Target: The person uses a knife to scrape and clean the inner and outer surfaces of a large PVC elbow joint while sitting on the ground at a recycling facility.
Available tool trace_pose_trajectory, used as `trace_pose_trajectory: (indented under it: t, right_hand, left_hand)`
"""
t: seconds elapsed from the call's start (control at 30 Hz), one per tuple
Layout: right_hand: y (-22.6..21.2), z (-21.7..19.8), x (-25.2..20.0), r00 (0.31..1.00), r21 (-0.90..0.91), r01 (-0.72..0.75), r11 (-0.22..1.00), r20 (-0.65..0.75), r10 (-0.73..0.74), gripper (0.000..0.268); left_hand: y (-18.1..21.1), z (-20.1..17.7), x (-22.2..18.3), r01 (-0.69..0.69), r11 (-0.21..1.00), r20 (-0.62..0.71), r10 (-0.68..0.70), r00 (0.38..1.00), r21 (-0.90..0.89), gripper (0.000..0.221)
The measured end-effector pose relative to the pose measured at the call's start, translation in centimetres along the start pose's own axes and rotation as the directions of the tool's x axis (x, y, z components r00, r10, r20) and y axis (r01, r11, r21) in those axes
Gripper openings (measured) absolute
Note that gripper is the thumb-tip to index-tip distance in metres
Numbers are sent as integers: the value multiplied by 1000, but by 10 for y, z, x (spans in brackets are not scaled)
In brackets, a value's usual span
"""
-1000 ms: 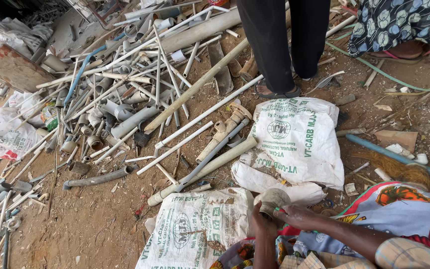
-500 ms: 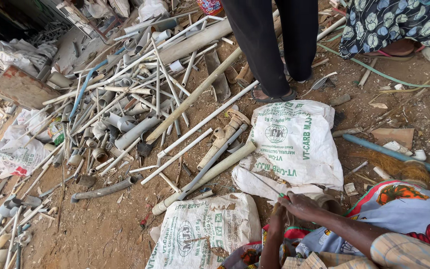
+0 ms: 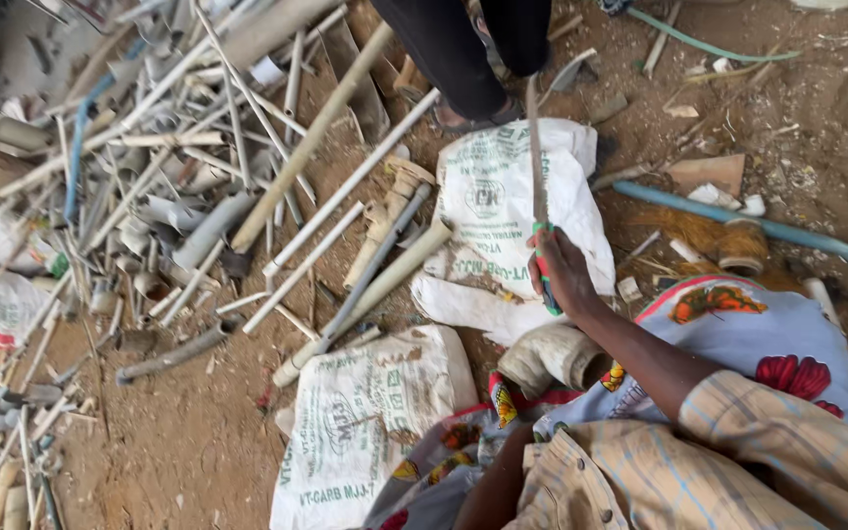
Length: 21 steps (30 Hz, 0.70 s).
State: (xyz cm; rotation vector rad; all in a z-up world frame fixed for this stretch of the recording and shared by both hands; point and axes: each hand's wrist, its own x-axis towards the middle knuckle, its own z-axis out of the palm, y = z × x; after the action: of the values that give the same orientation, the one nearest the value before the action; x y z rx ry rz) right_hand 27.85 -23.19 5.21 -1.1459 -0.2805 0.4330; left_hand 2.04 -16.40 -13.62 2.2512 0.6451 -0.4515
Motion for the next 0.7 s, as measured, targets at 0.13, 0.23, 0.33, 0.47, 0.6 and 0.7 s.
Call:
trace_pose_trajectory:
  t: [0.13,0.23,0.33,0.47,0.6,0.7]
  right_hand:
    - [-20,-26,1,991,189,-44,981,-117,67,50]
    - [-17,-40,8,977,286,-58,956,-179,113,51]
    - [-2,-49,13,971,367,-111,924,-160,180,51]
    - [13,-51,17,951,347,-180,920,-176,253,48]
    - [12,-40,11,935,155,-317,936,-116,336,42]
    - [15,-29,2,893,-147,-411,900,130,430,47]
  left_hand:
    - [10,18,-3,65,991,-47,-60,997,115,63]
    - [29,14,15,67,985,-61,-58,996,158,64]
    - [47,-3,33,50,976,-75,-35,997,211,65]
    - [76,-27,69,29,960,-108,1,994,278,66]
    - [102,-50,77,35,939,-109,3,994,342,67]
    - [112,-65,64,60,918,-90,-26,996,392,68]
